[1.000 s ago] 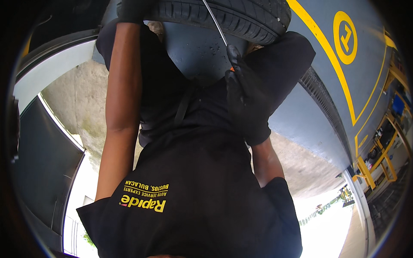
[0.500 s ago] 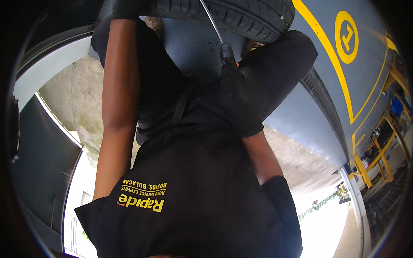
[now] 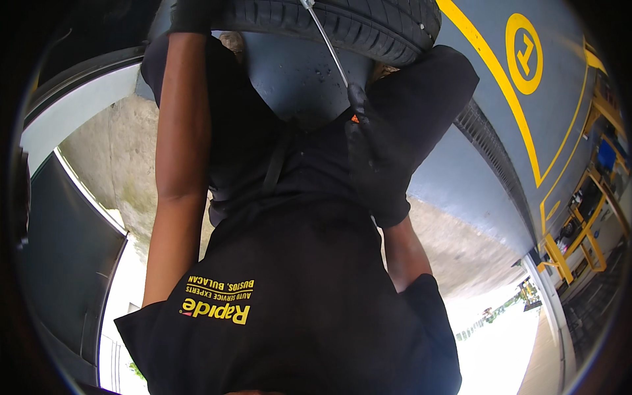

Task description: The person sits on the floor and uses a screwdriver to pry and remove nails from the tread of a car tire. The person repeatedly inserts the tool into the nail holes and pulls out the nails one by one.

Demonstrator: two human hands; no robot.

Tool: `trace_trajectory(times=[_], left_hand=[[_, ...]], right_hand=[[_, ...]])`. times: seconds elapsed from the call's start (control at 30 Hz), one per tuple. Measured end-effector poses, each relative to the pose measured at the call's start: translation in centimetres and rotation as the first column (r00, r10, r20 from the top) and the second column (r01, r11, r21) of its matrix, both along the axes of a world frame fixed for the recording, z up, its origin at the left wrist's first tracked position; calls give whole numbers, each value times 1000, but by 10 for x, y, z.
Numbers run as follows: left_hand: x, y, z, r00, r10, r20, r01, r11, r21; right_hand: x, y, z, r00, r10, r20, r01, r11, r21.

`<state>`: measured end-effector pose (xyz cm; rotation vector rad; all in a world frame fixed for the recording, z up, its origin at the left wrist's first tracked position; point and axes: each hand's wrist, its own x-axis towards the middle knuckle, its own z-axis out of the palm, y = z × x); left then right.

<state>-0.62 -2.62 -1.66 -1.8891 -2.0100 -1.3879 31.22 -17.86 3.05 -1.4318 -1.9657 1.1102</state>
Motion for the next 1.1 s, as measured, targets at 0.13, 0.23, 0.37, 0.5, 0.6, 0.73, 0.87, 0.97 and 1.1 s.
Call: trace_trajectory(times=[0.13, 0.23, 0.37, 0.5, 0.6, 0.73, 0.87, 0.97, 1.1], left_hand=[[2, -3, 3, 1000, -19, 10, 19, 1000, -2], [3, -3, 8, 999, -25, 37, 27, 999, -40], [5, -6, 10, 997, -5, 82, 11, 998, -66], [7, -5, 15, 997, 16, 76, -6, 992, -123], [4, -4, 10, 996, -36, 82, 42, 996, -72], [4, -10, 12, 995, -22, 100, 28, 998, -59], [7, -13, 22, 984, -57, 170, 84, 985, -154], [2, -10, 14, 991, -43, 126, 59, 991, -120], [4, -6, 7, 994, -39, 100, 41, 999, -16]], right_hand=[[-10, 3, 3, 1000, 9, 13, -10, 993, 115], [-20, 17, 1, 999, 43, -26, -36, 974, 223], [-16, 11, -8, 998, 9, 61, -21, 980, 200], [-16, 3, -22, 967, 12, 255, -91, 949, 301], [-14, -2, -24, 928, 26, 372, -151, 938, 312], [2, -13, 0, 927, 46, 372, -164, 942, 293], [9, -12, 3, 994, 8, 112, -2, 999, -47], [-11, -5, 3, 992, -83, -93, 77, 995, -61], [-9, -2, -12, 999, 2, -42, 11, 957, 291]])
